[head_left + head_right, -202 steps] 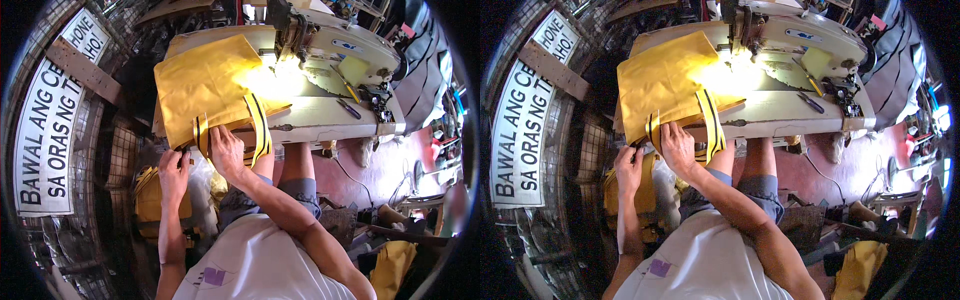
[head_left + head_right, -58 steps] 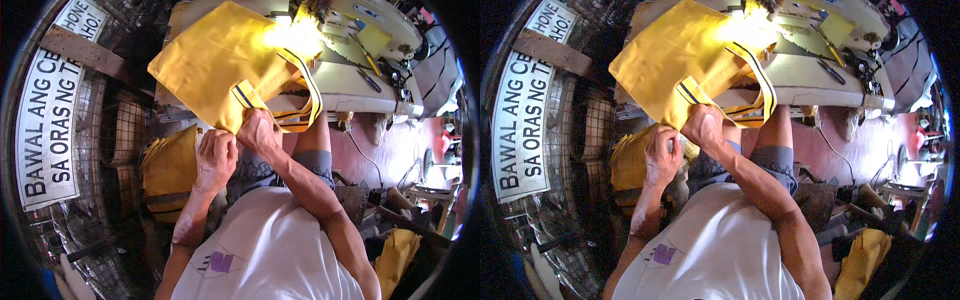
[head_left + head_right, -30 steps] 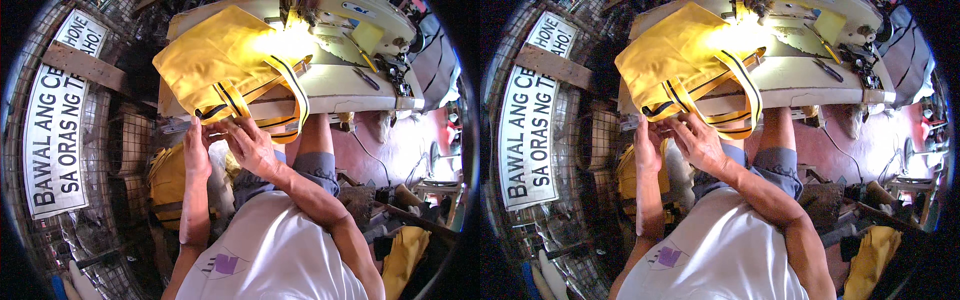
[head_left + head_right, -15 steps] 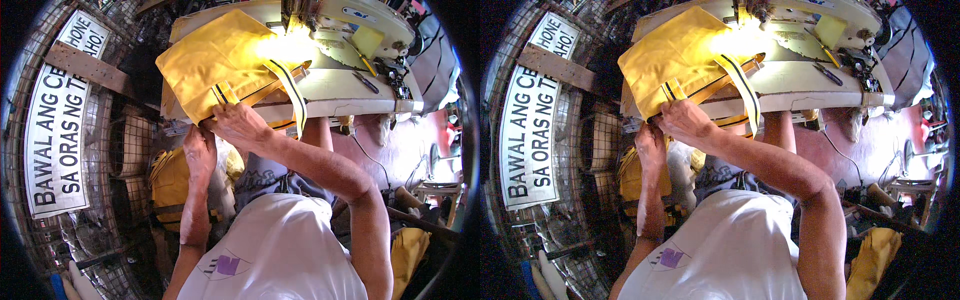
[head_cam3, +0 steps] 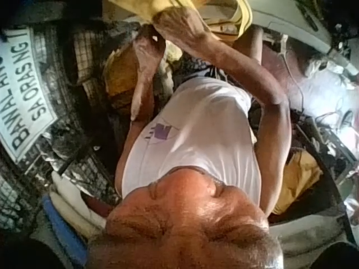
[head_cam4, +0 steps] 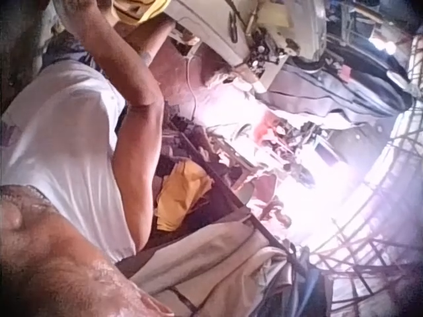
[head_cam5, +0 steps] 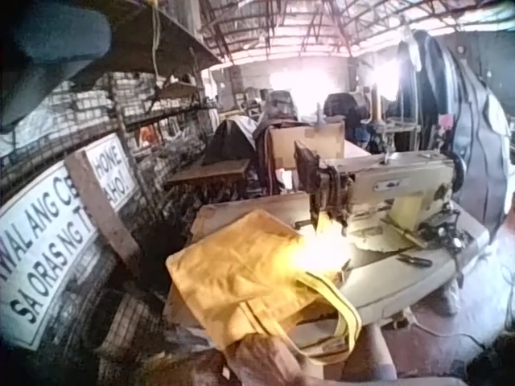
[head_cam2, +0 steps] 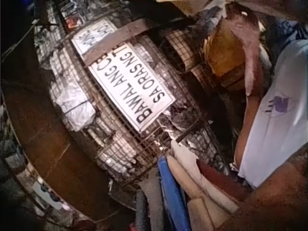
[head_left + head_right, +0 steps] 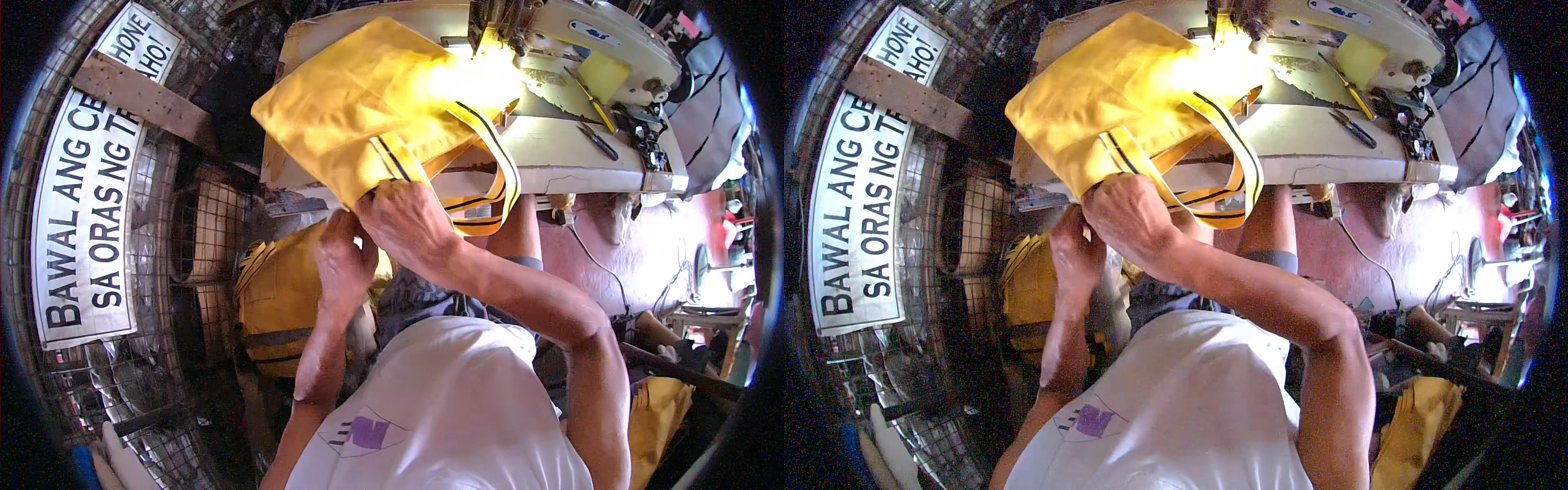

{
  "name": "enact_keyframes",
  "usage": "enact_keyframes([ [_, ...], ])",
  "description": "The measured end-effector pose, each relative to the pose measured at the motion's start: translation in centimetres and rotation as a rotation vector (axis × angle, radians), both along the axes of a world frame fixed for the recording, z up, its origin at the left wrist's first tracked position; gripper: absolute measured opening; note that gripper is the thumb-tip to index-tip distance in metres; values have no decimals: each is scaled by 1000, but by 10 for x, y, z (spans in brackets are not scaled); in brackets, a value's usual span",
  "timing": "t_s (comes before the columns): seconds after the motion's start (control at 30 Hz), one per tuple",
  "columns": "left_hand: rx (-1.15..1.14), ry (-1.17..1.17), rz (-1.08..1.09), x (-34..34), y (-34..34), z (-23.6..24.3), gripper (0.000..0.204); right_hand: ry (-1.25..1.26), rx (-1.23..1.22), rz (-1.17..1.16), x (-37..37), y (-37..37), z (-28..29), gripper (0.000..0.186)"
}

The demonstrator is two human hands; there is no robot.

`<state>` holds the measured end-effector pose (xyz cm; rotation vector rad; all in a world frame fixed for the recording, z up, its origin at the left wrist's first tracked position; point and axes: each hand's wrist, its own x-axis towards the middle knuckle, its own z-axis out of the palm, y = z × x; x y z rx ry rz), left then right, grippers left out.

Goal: The person is sewing a yellow tote bag using an industrial sewing machine.

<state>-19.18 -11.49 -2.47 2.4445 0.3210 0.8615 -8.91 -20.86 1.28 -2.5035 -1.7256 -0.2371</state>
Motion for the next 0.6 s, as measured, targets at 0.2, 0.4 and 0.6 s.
enact_keyframes([
  [0.2, -93, 319, 81, -27, 15, -10, 14, 13, 421, 337, 2, -31, -37, 35],
  [0.4, 43, 28, -7, -32, 24, 60, 31, 259, 703, -259, 18, -127, -33, 30],
  [0.6, 474, 262, 13, 43, 33, 21, 60, 87, 828, -224, 64, -79, 42, 41],
])
